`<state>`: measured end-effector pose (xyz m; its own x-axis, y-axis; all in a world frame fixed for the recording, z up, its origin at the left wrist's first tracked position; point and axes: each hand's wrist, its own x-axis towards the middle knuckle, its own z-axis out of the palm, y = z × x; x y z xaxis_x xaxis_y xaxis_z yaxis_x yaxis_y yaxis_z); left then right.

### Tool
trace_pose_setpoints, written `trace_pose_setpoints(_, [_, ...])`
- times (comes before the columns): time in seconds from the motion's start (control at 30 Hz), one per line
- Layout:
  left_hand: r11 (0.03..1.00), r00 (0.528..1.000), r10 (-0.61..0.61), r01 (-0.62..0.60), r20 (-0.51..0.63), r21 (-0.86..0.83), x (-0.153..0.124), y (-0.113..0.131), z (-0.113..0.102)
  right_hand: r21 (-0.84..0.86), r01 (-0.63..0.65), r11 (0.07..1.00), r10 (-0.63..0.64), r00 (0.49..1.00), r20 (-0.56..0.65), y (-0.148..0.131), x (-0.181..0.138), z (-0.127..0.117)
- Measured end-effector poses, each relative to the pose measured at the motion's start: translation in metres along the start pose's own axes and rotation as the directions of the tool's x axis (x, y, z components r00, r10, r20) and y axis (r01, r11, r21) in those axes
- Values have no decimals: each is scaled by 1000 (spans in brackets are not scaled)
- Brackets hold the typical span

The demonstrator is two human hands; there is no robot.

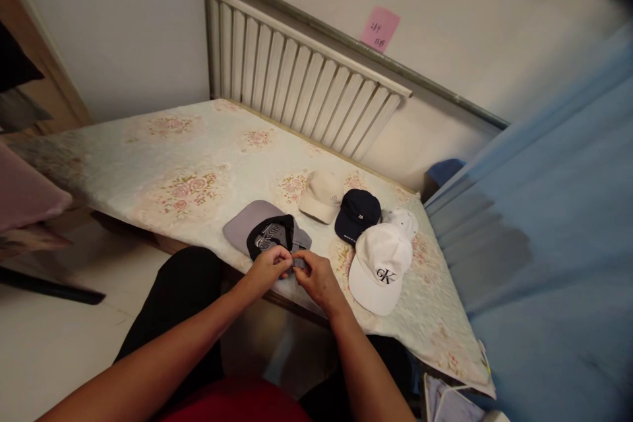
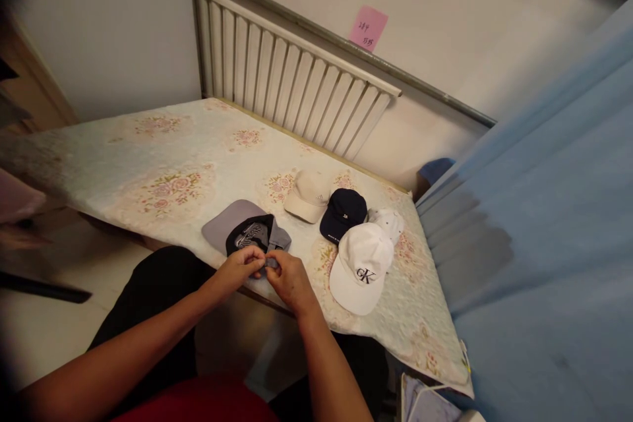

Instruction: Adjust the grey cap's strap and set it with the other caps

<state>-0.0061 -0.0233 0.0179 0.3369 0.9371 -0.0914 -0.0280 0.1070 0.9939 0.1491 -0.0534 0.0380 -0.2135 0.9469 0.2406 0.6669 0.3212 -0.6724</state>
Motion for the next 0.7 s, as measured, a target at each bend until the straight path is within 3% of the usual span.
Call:
trace_pose_setpoints(0.27, [999,1000,-13,13,-7,46,-1,-1,2,11,9,1000,-8,999,-33,-2,-1,6])
trace_pose_setpoints(0.7, [975,997,72,-75,24,211,0,-12,-11,76,-17,997,24,996,-90,9,-3,4])
